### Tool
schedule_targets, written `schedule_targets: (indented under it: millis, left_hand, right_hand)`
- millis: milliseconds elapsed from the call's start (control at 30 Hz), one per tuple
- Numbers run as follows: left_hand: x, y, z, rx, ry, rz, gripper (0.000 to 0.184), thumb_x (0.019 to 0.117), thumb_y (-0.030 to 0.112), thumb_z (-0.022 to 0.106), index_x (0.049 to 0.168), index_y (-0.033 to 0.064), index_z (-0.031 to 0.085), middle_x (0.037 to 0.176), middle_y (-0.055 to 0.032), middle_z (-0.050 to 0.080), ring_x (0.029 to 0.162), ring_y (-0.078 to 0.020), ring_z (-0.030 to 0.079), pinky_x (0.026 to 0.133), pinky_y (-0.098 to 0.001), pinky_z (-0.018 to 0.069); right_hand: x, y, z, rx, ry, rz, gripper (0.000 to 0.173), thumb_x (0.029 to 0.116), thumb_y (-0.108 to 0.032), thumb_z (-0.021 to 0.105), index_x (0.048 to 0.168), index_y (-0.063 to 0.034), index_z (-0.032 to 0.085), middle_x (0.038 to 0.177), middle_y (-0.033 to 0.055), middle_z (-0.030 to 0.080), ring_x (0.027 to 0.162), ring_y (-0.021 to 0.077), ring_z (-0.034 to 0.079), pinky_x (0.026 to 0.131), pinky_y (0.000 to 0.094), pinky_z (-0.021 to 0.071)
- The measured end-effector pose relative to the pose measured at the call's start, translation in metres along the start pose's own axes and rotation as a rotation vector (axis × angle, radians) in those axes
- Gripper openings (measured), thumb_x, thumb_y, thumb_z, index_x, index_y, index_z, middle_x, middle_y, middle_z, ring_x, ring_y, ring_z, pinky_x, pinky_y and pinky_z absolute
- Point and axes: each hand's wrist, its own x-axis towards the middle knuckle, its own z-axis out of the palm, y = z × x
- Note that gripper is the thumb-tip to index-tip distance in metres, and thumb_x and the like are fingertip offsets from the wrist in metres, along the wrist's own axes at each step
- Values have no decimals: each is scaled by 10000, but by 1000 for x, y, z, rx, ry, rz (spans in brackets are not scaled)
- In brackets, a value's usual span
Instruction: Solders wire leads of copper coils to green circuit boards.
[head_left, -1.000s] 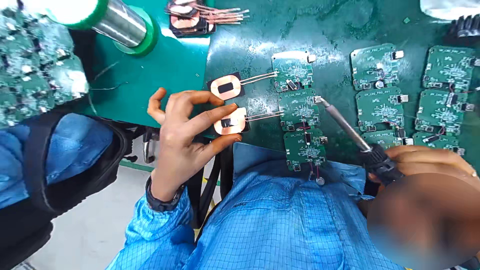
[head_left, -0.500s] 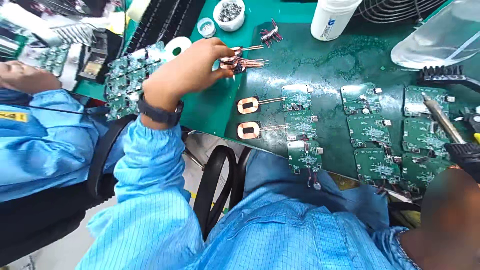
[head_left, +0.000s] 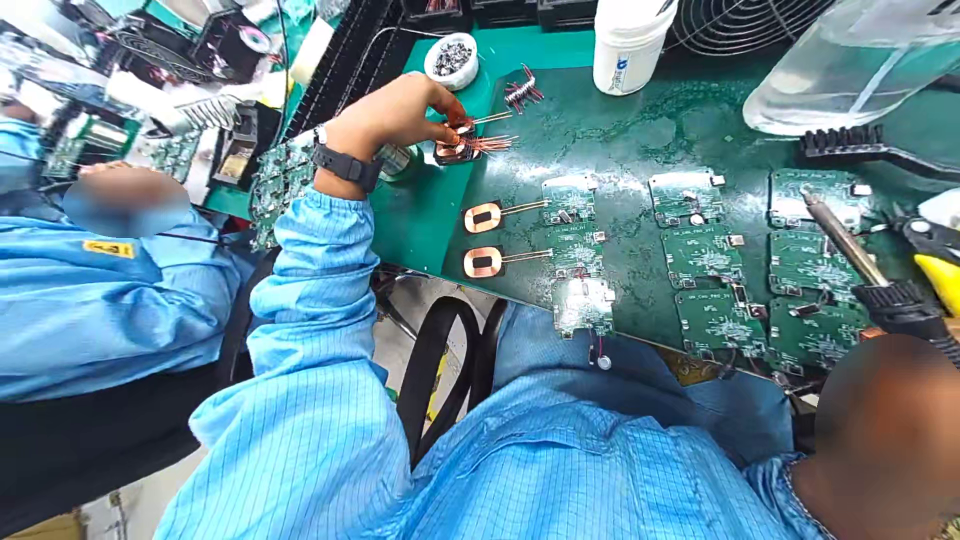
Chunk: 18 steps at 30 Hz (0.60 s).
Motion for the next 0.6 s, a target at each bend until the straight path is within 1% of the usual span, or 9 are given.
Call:
schedule_targets:
  millis: [67, 167, 267, 333, 400, 433, 533, 567, 600]
  left_hand:
    - [-3, 0, -3, 13, 30, 28, 258, 915, 36, 730, 1162, -40, 712, 1194, -266, 678, 1165, -427, 632, 1041, -609, 434]
    - [-19, 7, -21, 55, 125, -16, 299, 880, 30, 763, 1159, -60, 704, 1183, -294, 665, 1152, -470, 617, 1016, -662, 426]
    - [-41, 30, -50, 109, 284, -148, 299, 938, 73, 706, 1209, -52, 676, 1197, -305, 662, 1170, -503, 604, 1004, -714, 408]
    - [-46, 48, -61, 135, 432, -164, 358, 978, 171, 660, 1270, -36, 651, 1254, -295, 645, 1220, -485, 584, 1035, -686, 394]
    - [-41, 68, -64, 173, 578, -82, 406, 987, 251, 639, 1291, -17, 650, 1267, -271, 646, 1219, -434, 597, 1050, -602, 420]
    - [-35, 77, -63, 192, 622, -25, 413, 986, 265, 632, 1298, -6, 656, 1272, -266, 647, 1210, -425, 606, 1043, -585, 432]
    - [-12, 98, -56, 244, 649, 131, 396, 985, 267, 639, 1296, 25, 678, 1260, -252, 652, 1159, -413, 632, 1006, -582, 462]
    - [-4, 104, -54, 266, 645, 155, 386, 986, 265, 636, 1299, 44, 684, 1259, -241, 651, 1153, -412, 629, 994, -591, 453]
    - [2, 110, -51, 286, 634, 156, 383, 986, 259, 633, 1315, 68, 683, 1278, -230, 644, 1172, -416, 611, 1003, -600, 424]
  right_hand:
    - [1, 0, 0, 7, -2, -5, 155, 933, -245, 717, 1081, -213, 684, 1026, -103, 723, 950, 68, 700, 804, 212, 579]
    - [3, 1, 0, 13, -5, -43, 174, 939, -244, 700, 1110, -216, 677, 1042, -115, 720, 945, 56, 697, 794, 205, 575]
    - [5, -1, 3, 15, -16, -57, 194, 944, -258, 704, 1130, -226, 663, 1068, -125, 705, 963, 40, 685, 796, 189, 569]
    - [6, -2, 4, 21, -25, -54, 205, 942, -263, 704, 1140, -237, 657, 1072, -139, 696, 975, 29, 676, 802, 177, 562]
    - [7, -3, 5, 33, -46, -51, 211, 942, -258, 700, 1147, -241, 650, 1073, -147, 686, 982, 26, 669, 805, 170, 558]
    - [7, -3, 5, 35, -53, -50, 208, 943, -261, 699, 1145, -243, 652, 1069, -152, 686, 982, 21, 668, 805, 163, 554]
    - [7, -4, 5, 31, -57, -54, 211, 943, -254, 690, 1150, -238, 654, 1070, -153, 675, 982, 10, 659, 804, 149, 545]
    - [6, -4, 5, 31, -57, -54, 215, 942, -253, 690, 1154, -236, 655, 1074, -152, 674, 984, 11, 658, 805, 150, 546]
    - [6, -4, 5, 34, -61, -55, 219, 943, -255, 692, 1159, -237, 655, 1078, -152, 673, 989, 11, 658, 805, 149, 546]
